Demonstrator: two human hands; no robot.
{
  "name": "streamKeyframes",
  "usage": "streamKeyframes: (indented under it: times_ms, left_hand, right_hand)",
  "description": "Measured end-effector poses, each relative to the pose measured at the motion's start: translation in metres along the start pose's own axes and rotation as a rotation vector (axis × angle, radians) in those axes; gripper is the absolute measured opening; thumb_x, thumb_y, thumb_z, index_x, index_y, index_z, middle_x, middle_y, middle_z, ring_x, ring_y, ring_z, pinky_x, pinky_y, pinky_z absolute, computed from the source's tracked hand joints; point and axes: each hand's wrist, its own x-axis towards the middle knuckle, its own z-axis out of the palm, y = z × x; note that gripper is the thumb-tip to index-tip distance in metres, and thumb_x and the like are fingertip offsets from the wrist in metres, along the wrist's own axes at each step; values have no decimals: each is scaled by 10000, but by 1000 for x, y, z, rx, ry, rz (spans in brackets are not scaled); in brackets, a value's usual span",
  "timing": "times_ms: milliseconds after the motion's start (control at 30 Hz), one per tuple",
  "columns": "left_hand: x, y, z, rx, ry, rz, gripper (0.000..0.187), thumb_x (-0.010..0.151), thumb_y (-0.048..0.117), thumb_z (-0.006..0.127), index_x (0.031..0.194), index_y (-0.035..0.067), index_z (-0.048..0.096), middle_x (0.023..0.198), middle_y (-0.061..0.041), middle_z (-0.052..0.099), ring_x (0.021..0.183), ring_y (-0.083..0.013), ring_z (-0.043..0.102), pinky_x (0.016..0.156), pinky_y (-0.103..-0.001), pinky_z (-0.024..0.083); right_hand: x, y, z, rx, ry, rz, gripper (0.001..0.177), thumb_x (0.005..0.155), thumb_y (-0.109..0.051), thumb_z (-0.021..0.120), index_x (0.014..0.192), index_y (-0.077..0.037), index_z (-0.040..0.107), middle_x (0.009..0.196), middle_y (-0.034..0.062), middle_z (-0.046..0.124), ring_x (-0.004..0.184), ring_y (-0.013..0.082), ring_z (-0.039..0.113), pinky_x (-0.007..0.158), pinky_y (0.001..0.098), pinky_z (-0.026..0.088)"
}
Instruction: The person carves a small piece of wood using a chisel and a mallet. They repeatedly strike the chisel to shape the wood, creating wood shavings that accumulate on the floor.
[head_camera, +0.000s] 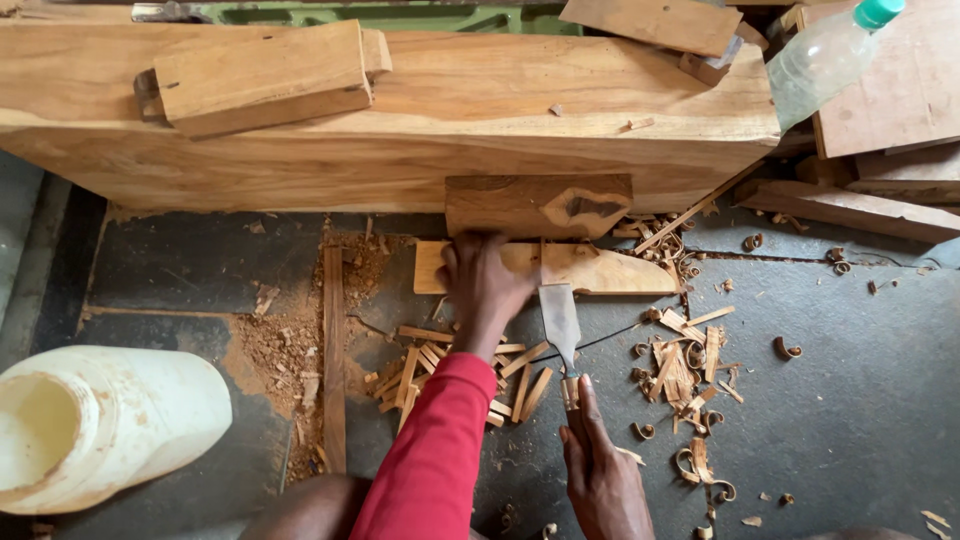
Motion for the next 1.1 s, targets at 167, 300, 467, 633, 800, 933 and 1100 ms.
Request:
streamKeyframes:
  times_ms: [167, 300, 467, 633, 800, 933, 1100]
  left_hand:
    - [-34, -15, 2, 102, 6, 79, 1617, 366, 749, 940, 1608, 87, 143, 1666, -238, 121, 1535, -422, 81, 1173, -624, 87]
    - [-25, -18, 17, 60, 96, 63, 1594, 387, 756, 929, 1595, 11, 204, 1650, -263, 199, 1547, -428, 130, 1231, -597, 104]
    - [-6, -11, 31, 40, 229, -18, 1546, 341, 703, 972, 1552, 34, 282, 1580, -290, 311, 1523, -442, 238, 1194, -578, 123]
    - [15, 4, 24, 8, 273, -179, 1424, 392, 658, 962, 1488, -24, 361, 1428, -235, 479, 1379, -412, 405, 1237, -535, 227]
    - [-3, 2, 18, 48, 350, -71, 1395, 409, 651, 1006, 1447, -31, 373, 1402, -302, 443, 1334, -491, 379, 1123, -562, 220]
    - [-21, -31, 17, -279, 403, 123, 833, 733, 436, 879, 1337, 11, 494, 1322, -220, 535, 1254, -374, 485, 1066, -527, 380]
    - [-19, -30, 23, -324, 200, 46, 328, 968, 347, 691, 1134, 68, 643, 1114, -110, 683, 962, -254, 703, 833, -418, 602]
  right_hand:
    - [7, 12, 11, -150, 136, -286, 687, 1034, -310, 555, 1633, -275, 221, 1388, 215, 616, 669, 297, 801, 656, 410, 662]
    - [6, 7, 10, 20, 116, -87, 771, 984, -276, 575, 1663, -311, 210, 797, 305, 759, 702, 396, 746, 642, 472, 579]
    - [17, -27, 1, 115, 125, -139, 719, 1008, -293, 525, 1647, -287, 197, 948, 205, 780, 603, 403, 754, 563, 507, 633]
    - [56, -52, 4, 111, 174, -250, 738, 1025, -295, 520, 1650, -297, 126, 894, 232, 798, 546, 352, 708, 533, 498, 630]
    - [53, -37, 15, 213, 182, -317, 753, 1013, -270, 514, 1655, -295, 122, 946, 245, 802, 532, 188, 692, 604, 409, 625]
    - [43, -29, 10, 387, 188, -279, 724, 1007, -248, 508, 1643, -314, 167, 882, 163, 756, 472, 197, 653, 455, 402, 575]
    - [-6, 9, 9, 880, 348, -345, 761, 959, -190, 513, 1631, -284, 168, 532, 44, 549, 378, 122, 514, 335, 299, 419]
